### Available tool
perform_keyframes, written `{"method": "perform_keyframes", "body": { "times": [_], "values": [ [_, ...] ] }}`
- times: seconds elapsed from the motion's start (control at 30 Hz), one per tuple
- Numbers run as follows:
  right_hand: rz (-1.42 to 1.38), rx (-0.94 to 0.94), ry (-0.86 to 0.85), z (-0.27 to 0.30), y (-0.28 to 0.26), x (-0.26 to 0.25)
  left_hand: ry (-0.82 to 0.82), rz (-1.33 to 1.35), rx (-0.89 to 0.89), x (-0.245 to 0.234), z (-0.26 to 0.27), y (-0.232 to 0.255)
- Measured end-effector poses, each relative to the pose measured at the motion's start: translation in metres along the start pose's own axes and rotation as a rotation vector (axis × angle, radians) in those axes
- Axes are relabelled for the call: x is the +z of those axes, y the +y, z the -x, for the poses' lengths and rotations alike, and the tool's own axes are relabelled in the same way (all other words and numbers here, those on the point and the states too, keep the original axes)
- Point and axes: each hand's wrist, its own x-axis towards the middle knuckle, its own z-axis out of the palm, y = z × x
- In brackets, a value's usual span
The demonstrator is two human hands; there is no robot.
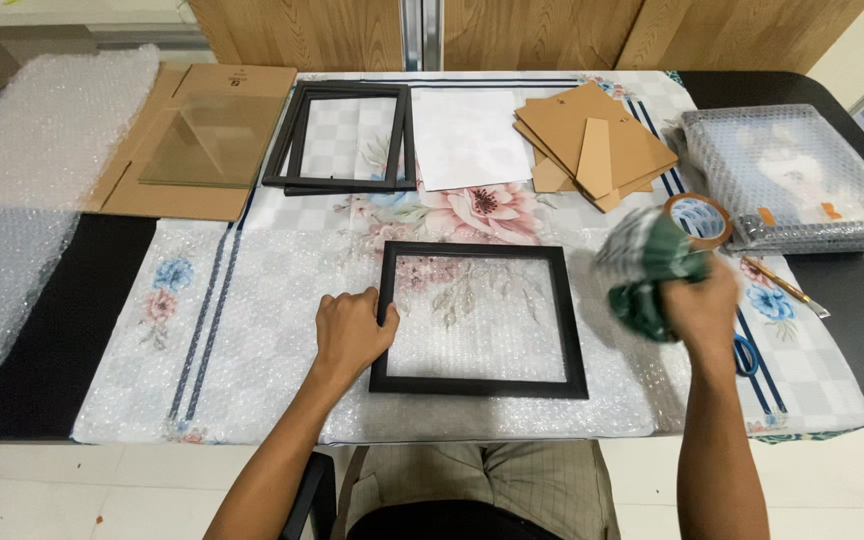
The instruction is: The person wipes a black picture frame with a cloth, places a piece of glass inside, and kemudian puts in a white mat and a cardboard backing.
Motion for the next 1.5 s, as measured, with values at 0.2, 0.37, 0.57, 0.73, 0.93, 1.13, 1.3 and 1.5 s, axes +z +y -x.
{"method": "perform_keyframes", "body": {
  "times": [0.2,0.37,0.57,0.73,0.93,1.13,1.3,1.5],
  "values": [
    [-0.445,-0.315,0.025,-0.012,-0.066,0.086,-0.01,0.0,-0.024,-0.005,-0.001,0.003],
    [-0.047,-0.765,-0.294,0.041,-0.175,0.183,0.005,-0.103,-0.007,0.015,-0.001,-0.009],
    [0.448,-1.199,-0.16,0.023,-0.143,0.236,0.091,-0.106,-0.008,0.018,-0.001,-0.007],
    [0.649,-0.971,-0.18,-0.021,-0.065,0.182,0.135,-0.122,-0.003,0.026,0.002,-0.01],
    [0.643,-0.566,-0.089,-0.056,0.007,0.114,0.173,-0.138,0.001,0.033,0.003,-0.011],
    [0.455,-0.439,-0.103,0.034,0.023,0.081,0.166,-0.148,-0.002,0.036,0.005,-0.012],
    [0.59,-0.387,-0.133,0.103,0.024,0.046,0.174,-0.16,-0.006,0.034,0.003,-0.012],
    [0.017,-0.595,-0.29,0.137,-0.04,0.064,0.156,-0.097,0.02,0.028,0.0,-0.017]
  ]
}}
